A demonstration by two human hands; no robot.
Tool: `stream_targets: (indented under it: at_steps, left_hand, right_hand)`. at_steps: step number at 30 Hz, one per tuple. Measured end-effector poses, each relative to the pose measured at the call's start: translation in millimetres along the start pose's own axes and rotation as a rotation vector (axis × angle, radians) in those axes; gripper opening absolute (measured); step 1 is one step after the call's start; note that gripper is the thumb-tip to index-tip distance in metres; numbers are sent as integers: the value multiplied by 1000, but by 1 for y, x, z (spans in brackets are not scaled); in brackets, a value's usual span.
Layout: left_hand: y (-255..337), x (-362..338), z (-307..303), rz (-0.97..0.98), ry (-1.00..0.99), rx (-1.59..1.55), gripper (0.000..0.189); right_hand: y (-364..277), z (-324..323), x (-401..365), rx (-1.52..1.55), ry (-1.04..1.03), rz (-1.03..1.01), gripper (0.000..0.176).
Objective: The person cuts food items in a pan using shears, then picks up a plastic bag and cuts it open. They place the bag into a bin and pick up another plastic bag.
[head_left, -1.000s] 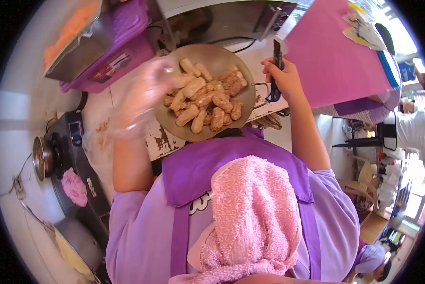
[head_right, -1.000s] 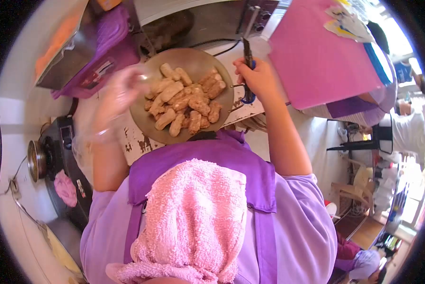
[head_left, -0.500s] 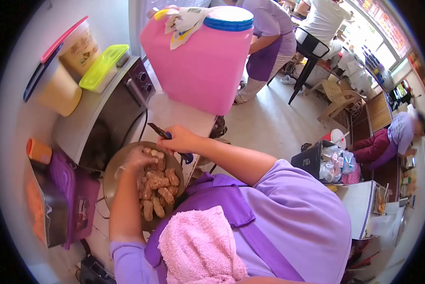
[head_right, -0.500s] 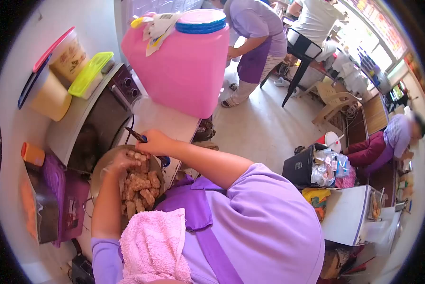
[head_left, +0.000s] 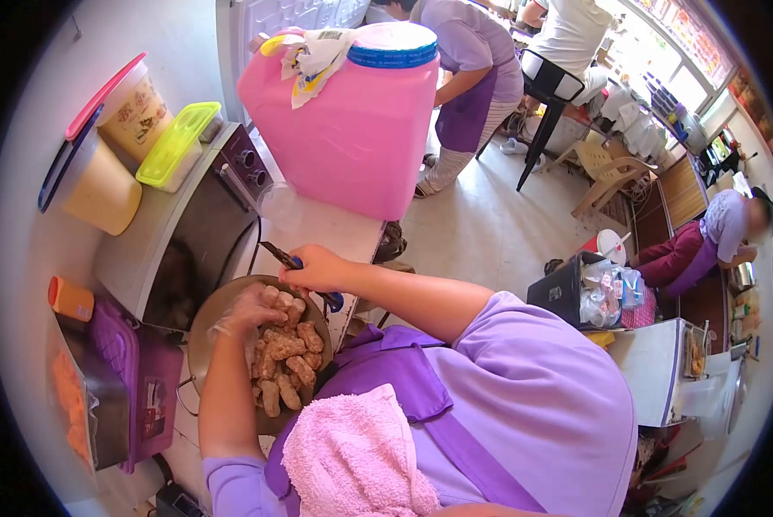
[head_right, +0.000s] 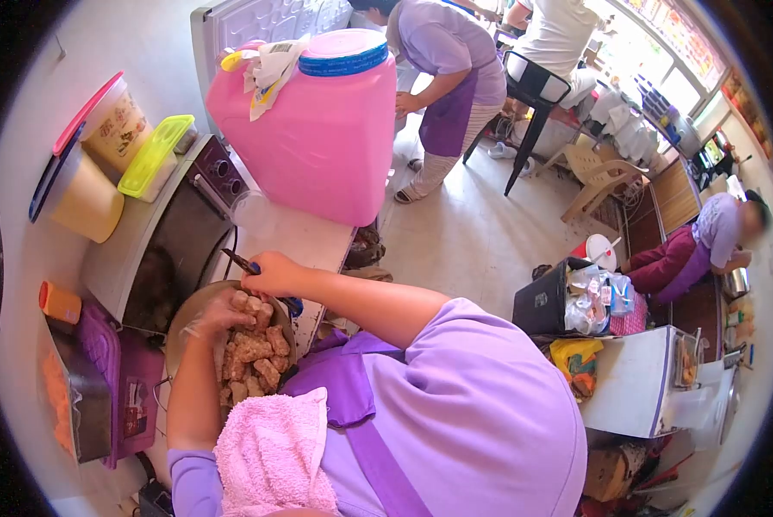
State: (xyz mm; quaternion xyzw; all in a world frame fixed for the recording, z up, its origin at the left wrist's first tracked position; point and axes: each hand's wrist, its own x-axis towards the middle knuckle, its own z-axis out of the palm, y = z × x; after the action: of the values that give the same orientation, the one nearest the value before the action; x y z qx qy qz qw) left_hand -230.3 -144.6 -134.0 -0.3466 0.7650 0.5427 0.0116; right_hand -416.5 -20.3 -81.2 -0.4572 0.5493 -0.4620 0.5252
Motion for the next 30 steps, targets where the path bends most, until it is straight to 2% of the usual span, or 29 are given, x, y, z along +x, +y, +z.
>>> stream_targets:
  at_steps: [1,2,4,5,7,8,10,11,12,13,15,16,17,20,22,23,25,27,29,30]
  left_hand:
    - [13,-7,1,22,45,131,48]
    - [-2,1,0,21,45,131,48]
    - [-31,18,-3,116,-126,-2,43]
    - [-36,18,-2,115,-126,-2,43]
    - [-18,7,5,49,-154,-203,36]
    - [-30,15,2,47,-157,-200,36]
    - [-65,36,-4,202,-522,-323,29]
    - [-71,37,1,200,-523,-322,29]
    - [-74,34,7,242,-359,-293,19]
    - [-76,32,10,283,-194,-263,19]
    - [-72,32,4,215,-242,-217,18]
    - [-68,31,1,147,-290,-172,26]
    - [-64,29,1,144,-295,-172,26]
    - [-51,25,2,54,-380,-310,29]
    - [-51,28,-2,-58,49,286,34]
    - [-52,29,-4,-61,48,288,34]
    - [-55,27,-9,156,21,406,36]
    - [-52,27,-8,407,179,770,35]
    - [12,-12,-3,27,122,-298,33]
    - [5,-18,-8,79,0,-630,33]
  right_hand:
    - [0,0,0,0,-1,0,14]
    - [0,-1,0,-7,6,13,14]
    - [-1,-1,-1,-11,13,28,14]
    - [-2,-1,-2,-23,9,28,14]
    - [-1,0,-2,-33,8,27,14]
    - [1,0,-2,-30,5,21,13]
    - [4,2,-2,-24,3,19,13]
    - [6,3,-1,-28,3,12,13]
    - [6,3,0,-34,2,5,13]
    - [5,4,-1,-34,2,4,13]
    - [4,5,-1,-38,4,10,13]
    - [4,5,-1,-36,7,11,13]
    - [4,6,-1,-51,8,12,14]
    - [8,7,1,-85,13,1,15]
    - [4,7,-1,-105,14,-11,16]
    - [3,6,-3,-110,11,4,17]
    - [3,4,-5,-108,-13,24,18]
    - [9,5,0,-105,5,28,22]
    - [24,2,11,-69,-36,29,29]
    - [7,5,3,-83,12,93,28]
